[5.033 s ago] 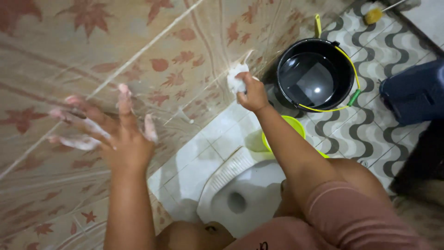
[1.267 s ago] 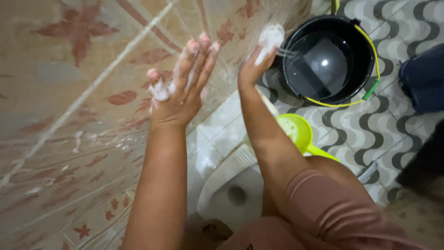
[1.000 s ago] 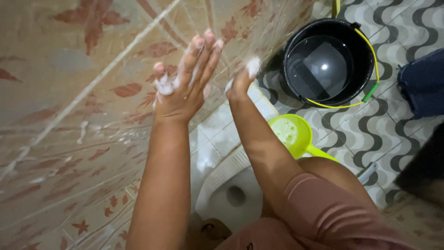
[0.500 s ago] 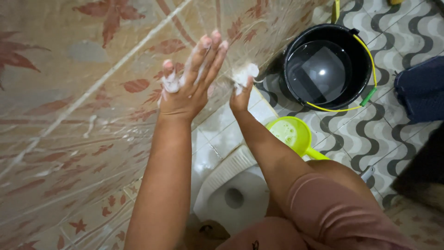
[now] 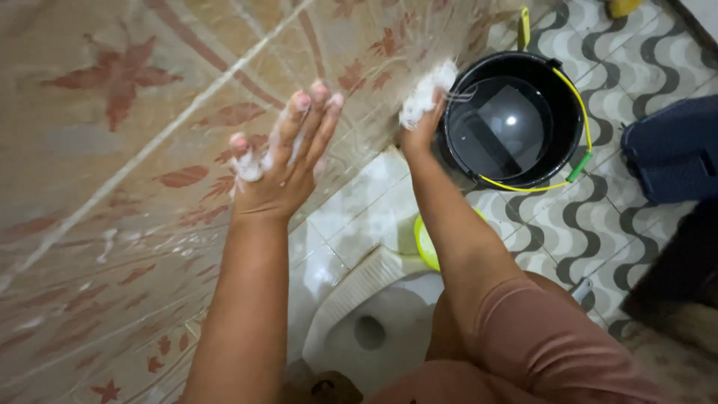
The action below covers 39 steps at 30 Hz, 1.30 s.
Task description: The person cleans a tiled bathroom wall using a soapy cloth and a bucket of water. The person scrubs the tiles by hand, rinses the wall using a small pot, and continues wiping the surface.
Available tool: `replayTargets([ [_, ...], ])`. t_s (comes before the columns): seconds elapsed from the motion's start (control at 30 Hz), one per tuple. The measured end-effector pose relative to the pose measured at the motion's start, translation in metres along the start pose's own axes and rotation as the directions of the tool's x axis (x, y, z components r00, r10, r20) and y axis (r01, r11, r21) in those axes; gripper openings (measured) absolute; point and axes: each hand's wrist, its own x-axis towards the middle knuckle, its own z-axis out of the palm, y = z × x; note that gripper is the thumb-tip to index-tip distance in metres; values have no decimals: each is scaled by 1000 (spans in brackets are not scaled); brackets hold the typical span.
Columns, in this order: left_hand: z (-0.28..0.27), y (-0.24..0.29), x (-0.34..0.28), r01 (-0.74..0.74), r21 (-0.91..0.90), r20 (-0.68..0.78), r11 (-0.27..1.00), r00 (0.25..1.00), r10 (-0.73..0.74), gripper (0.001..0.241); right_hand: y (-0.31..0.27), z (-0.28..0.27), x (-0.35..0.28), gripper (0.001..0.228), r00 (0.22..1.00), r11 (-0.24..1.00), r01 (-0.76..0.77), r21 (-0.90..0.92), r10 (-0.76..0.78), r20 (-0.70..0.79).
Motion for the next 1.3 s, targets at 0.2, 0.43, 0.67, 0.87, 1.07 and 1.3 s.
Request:
replayTargets([
  [0.2,1,4,-5,4,-15,20,1000,1000,-4,55,-43,14,-42,64,935,778,-352,521,313,164],
  [0.43,-22,-1,-13,28,-135,192,990,981,-2,71,-192,-66,2,58,997,784,-71,617,62,37],
  [0.67,-69,-14,-116,393,-602,502,695,863,-52,84,-135,-43,-132,63,895,980,182,86,-201,399],
  [0.87,-68,-51,-225,475,-349,610,808,769,-189,78,-136,2,-131,62,985,947,-155,280,127,114],
  [1.07,-38,-42,-274,378,-156,426,913,860,-283,64,-225,-48,-54,67,984,789,149,596,-178,-11],
  [1.3,-13,-15,-271,438,-160,388,885,852,-351,73,-161,3,-197,72,901,951,294,90,-308,306],
])
